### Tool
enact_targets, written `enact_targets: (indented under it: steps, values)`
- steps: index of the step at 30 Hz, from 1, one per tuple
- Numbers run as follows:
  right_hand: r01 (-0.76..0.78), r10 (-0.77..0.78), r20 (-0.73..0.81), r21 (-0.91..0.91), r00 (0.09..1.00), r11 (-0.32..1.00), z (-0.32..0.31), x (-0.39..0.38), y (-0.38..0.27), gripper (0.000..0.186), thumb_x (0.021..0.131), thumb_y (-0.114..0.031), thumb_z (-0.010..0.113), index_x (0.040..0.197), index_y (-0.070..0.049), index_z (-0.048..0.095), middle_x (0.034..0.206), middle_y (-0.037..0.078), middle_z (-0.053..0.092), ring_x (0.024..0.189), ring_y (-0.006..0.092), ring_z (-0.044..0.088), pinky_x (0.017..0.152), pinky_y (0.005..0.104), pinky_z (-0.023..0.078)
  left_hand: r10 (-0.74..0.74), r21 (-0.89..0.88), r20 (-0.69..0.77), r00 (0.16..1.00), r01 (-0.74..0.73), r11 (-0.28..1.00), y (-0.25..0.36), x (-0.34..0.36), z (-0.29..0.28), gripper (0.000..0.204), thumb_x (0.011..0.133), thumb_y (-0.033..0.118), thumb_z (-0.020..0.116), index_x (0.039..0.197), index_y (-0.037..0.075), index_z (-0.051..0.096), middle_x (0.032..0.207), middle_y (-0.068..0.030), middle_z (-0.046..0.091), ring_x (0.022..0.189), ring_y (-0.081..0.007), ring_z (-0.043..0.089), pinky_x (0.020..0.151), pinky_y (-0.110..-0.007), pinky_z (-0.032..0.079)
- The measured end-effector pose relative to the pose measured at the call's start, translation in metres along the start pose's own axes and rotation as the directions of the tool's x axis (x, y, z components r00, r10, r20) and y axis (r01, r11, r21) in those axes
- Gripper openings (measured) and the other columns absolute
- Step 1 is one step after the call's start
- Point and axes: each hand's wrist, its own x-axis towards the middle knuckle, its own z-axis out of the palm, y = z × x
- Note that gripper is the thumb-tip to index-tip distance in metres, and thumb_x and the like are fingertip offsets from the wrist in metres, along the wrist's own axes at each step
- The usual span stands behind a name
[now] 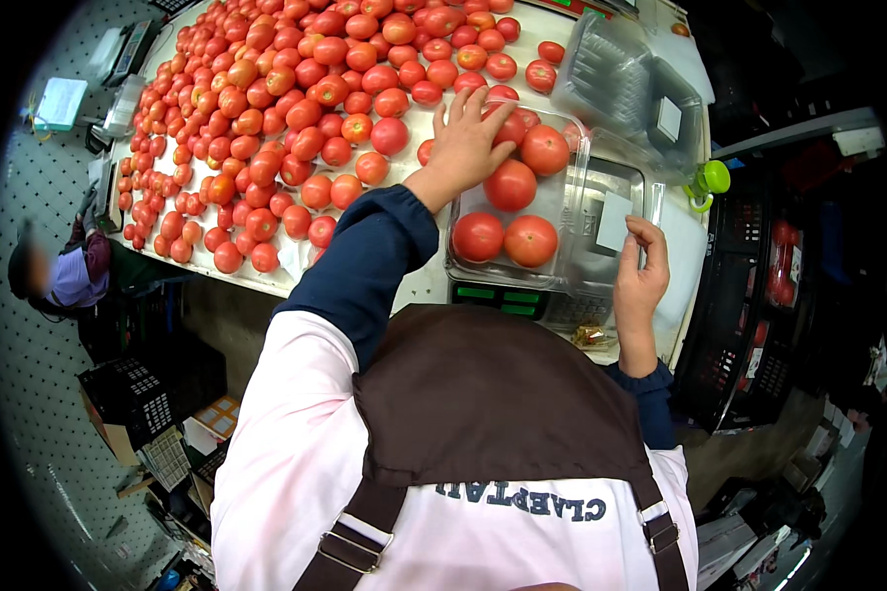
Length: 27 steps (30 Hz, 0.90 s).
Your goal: The person selects tomatoes from a large pile on a table and places them into clear plastic containers on a digital scale. After filling each container, they seal it with a lid and place the packaged unit into a black crate. The process is repeated multiple times.
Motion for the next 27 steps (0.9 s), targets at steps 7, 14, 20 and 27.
enact_targets:
  steps: [7, 14, 20, 27]
  values:
    - [-0.273, 0.262, -0.091, -0.153, 0.961, 0.95, -0.058, -0.026, 0.072, 0.021, 0.09, -0.005, 0.055, 0.109, 0.0, 0.063, 0.108, 0.012, 0.066, 0.098, 0.0239, 0.062, 0.087, 0.0334, 0.049, -0.317, -0.345, -0.038, 0.948, 0.285, 0.894, -0.018, -0.063, -0.04, 0.031, 0.089, 0.024, 0.064, 0.116, 0.007, 0.064, 0.121, -0.0165, 0.057, 0.115, -0.0324, 0.053, 0.096, -0.042, 0.042]
    - [-0.147, 0.164, -0.029, -0.614, 0.986, 0.775, -0.07, -0.033, 0.143, 0.038, 0.094, -0.031, 0.057, 0.112, 0.001, 0.064, 0.114, 0.023, 0.063, 0.106, 0.0363, 0.06, 0.098, 0.044, 0.044, -0.493, -0.665, 0.213, 0.843, 0.496, 0.559, -0.004, -0.126, -0.043, 0.028, 0.094, 0.021, 0.06, 0.108, -0.003, 0.061, 0.087, -0.0136, 0.065, 0.079, -0.0209, 0.064, 0.072, -0.033, 0.05]
    - [-0.452, 0.51, 0.171, -0.287, 0.843, 0.844, -0.09, 0.0, 0.15, 0.049, 0.099, -0.04, 0.049, 0.095, 0.004, 0.069, 0.097, 0.019, 0.069, 0.095, 0.0304, 0.064, 0.086, 0.0362, 0.047, -0.411, -0.624, 0.448, 0.794, 0.607, 0.492, -0.006, -0.121, -0.014, 0.021, 0.093, 0.018, 0.059, 0.094, -0.003, 0.057, 0.074, -0.0056, 0.059, 0.064, -0.0122, 0.056, 0.06, -0.027, 0.046]
    - [-0.272, 0.104, 0.39, 0.405, 0.915, 0.873, -0.061, -0.007, -0.006, 0.037, 0.099, -0.028, 0.049, 0.123, -0.002, 0.058, 0.128, 0.011, 0.061, 0.115, 0.0226, 0.058, 0.098, 0.0354, 0.043, -0.133, -0.588, 0.796, 0.59, 0.807, 0.061, 0.073, -0.128, -0.029, 0.02, 0.094, 0.02, 0.056, 0.096, 0.0, 0.06, 0.085, -0.0094, 0.065, 0.075, -0.015, 0.067, 0.063, -0.03, 0.053]
